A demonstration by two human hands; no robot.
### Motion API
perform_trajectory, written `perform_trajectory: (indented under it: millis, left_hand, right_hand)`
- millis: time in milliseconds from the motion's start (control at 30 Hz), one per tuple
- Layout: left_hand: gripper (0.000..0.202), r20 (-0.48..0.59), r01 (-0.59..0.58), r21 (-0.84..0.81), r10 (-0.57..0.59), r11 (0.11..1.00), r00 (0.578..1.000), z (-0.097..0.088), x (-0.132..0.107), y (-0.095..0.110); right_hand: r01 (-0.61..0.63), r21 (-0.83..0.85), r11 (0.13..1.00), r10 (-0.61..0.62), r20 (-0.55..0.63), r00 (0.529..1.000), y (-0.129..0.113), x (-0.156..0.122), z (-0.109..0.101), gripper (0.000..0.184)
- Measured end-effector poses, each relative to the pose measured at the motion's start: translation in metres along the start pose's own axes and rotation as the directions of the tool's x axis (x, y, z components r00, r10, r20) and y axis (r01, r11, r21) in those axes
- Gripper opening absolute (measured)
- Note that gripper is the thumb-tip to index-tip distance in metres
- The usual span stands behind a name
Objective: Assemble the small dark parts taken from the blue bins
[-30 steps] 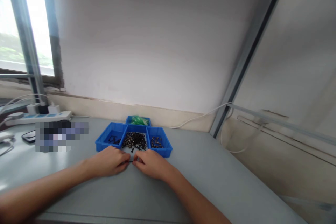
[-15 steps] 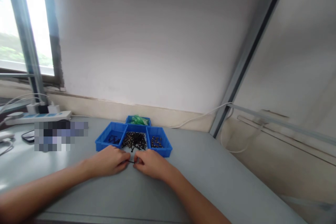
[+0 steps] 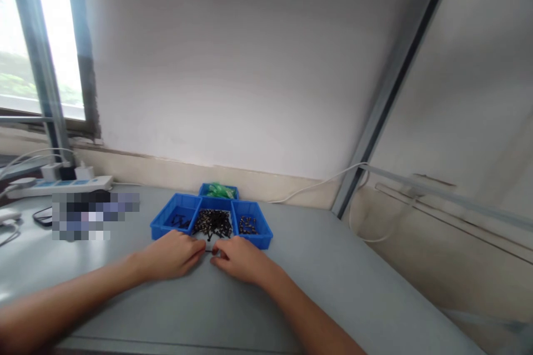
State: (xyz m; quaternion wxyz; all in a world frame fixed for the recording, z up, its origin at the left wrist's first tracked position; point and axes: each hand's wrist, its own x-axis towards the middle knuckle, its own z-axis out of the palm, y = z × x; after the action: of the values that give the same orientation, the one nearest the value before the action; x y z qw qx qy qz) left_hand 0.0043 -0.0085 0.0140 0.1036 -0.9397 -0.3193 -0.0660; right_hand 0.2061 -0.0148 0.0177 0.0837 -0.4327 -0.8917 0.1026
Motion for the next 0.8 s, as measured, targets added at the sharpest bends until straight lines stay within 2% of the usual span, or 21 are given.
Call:
perform_trajectory:
  millis: [400,633,800]
  left_hand:
    - [0.022,-0.047,-0.005,-0.012,0.005,1.000,0.999,0.0011,0.0004,-0.0001]
    - [0.017,-0.040,-0.016,0.024,0.017,1.000,0.999,0.0038,-0.0001,-0.0020]
    - [0.015,-0.028,-0.015,0.038,0.016,0.999,0.999,0.0041,-0.0002,-0.0022]
  right_hand:
    - [0.025,-0.099,0.995,-0.028,-0.024,0.999,-0.0026,0.0017,-0.0008,0.028]
    - [-0.043,0.038,0.998,0.044,-0.028,0.999,-0.0018,0.0005,-0.0015,0.015]
    - [-0.024,0.062,0.998,0.028,-0.065,0.998,0.0009,0.0008,-0.0009,0.011]
